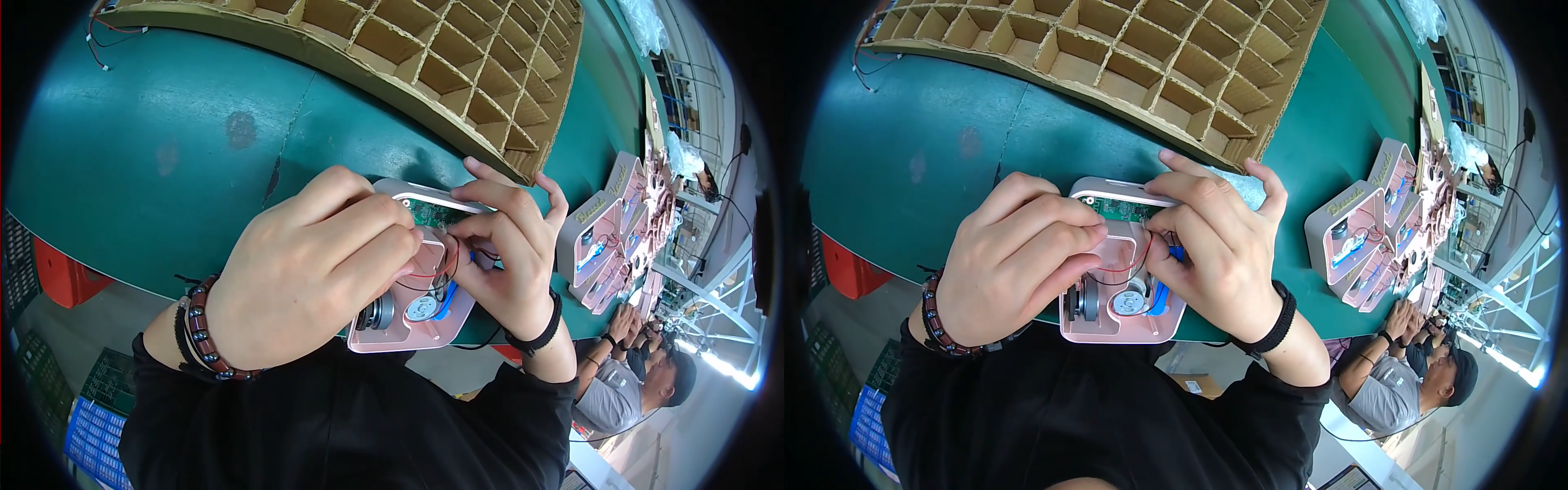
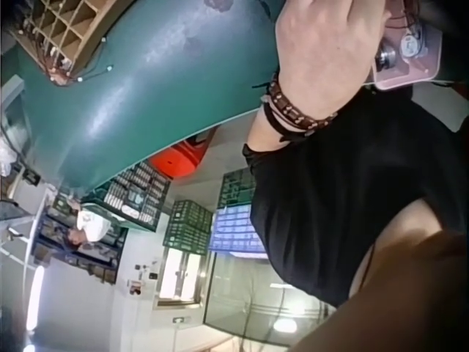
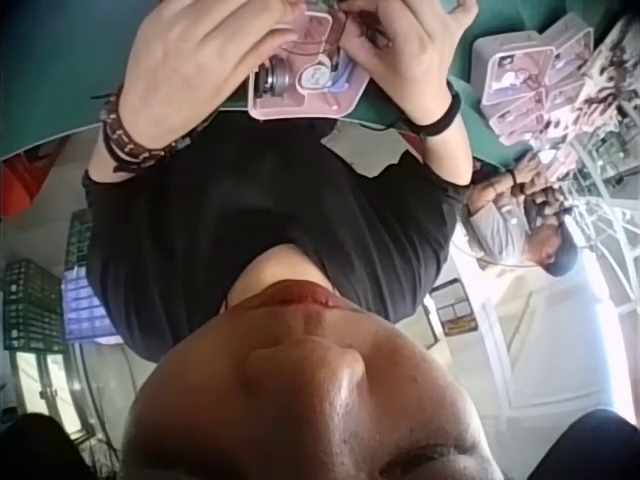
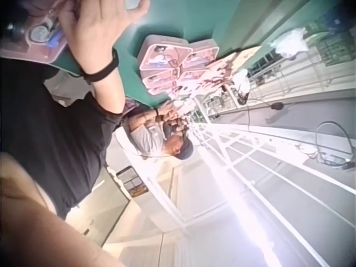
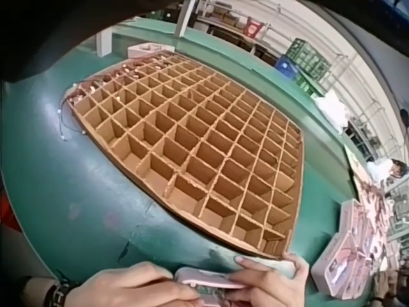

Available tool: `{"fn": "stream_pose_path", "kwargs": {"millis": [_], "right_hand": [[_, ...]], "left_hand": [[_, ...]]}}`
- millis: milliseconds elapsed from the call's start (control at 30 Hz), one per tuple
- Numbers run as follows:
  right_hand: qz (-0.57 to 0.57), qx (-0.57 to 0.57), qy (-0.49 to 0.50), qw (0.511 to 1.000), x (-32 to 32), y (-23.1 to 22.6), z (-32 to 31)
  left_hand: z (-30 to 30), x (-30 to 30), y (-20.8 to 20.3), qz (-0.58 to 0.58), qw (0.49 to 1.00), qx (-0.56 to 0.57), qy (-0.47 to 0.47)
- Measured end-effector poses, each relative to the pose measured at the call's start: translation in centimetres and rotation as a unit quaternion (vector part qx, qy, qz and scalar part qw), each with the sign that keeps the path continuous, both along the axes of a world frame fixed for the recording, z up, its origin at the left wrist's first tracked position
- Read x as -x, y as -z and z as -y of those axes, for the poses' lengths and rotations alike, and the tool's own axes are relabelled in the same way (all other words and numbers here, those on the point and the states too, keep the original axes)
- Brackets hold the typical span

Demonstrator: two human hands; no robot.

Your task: The person picks up a speaker from a cardboard tray, places it into a pink plastic housing, and plugs the wire connector into the circuit board. After routing the wires and pressing the speaker into place, they set the housing aside and repeat the process.

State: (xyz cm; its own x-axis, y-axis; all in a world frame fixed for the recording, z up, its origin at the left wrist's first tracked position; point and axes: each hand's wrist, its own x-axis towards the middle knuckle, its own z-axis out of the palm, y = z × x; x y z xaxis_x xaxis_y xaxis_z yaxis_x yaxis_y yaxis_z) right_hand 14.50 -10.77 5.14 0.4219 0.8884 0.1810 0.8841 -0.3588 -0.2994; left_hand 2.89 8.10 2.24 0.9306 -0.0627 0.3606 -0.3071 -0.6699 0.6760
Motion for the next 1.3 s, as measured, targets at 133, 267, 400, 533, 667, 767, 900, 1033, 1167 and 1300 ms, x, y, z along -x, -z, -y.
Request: {"fn": "stream_pose_path", "kwargs": {"millis": [133, 267, 400, 533, 667, 767, 900, 1033, 1167, 1300], "right_hand": [[0.004, 0.019, 0.016, 1.0, 0.5, -0.2, -0.2], [0.018, 0.044, 0.042, 0.998, 0.9, -0.4, -0.6], [0.008, 0.06, 0.028, 0.998, 0.4, -0.9, -0.8], [0.024, 0.07, -0.003, 0.997, 0.3, -0.9, -0.4], [0.016, 0.101, -0.028, 0.994, 0.4, -1.4, -0.7], [0.006, 0.139, -0.043, 0.989, 0.4, -1.9, -0.6], [-0.005, 0.176, -0.06, 0.983, 0.3, -2.1, -0.7], [-0.036, 0.096, -0.014, 0.995, 0.7, -1.1, 1.3], [-0.116, -0.055, 0.129, 0.983, 3.0, 1.4, 6.3], [-0.318, -0.109, 0.202, 0.92, 7.3, 1.2, 7.6]], "left_hand": [[-0.1, 0.0, 0.0, -0.002, 1.0, -0.003, -0.001], [-0.1, -0.1, -0.1, -0.013, 1.0, -0.01, 0.002], [-0.1, -0.1, -0.1, -0.02, 1.0, -0.007, -0.003], [-0.1, -0.1, -0.1, -0.03, 1.0, 0.004, -0.01], [0.0, -0.1, 0.1, -0.036, 0.999, 0.014, -0.012], [0.0, 0.0, 0.1, -0.039, 0.999, 0.017, -0.015], [-0.3, 0.3, 0.2, -0.038, 0.998, 0.029, -0.028], [-1.1, 0.0, -0.6, -0.047, 0.999, 0.011, -0.005], [-0.2, -0.1, -1.0, 0.037, 0.996, 0.064, 0.046], [0.1, 2.5, -1.7, -0.203, 0.976, 0.055, -0.06]]}}
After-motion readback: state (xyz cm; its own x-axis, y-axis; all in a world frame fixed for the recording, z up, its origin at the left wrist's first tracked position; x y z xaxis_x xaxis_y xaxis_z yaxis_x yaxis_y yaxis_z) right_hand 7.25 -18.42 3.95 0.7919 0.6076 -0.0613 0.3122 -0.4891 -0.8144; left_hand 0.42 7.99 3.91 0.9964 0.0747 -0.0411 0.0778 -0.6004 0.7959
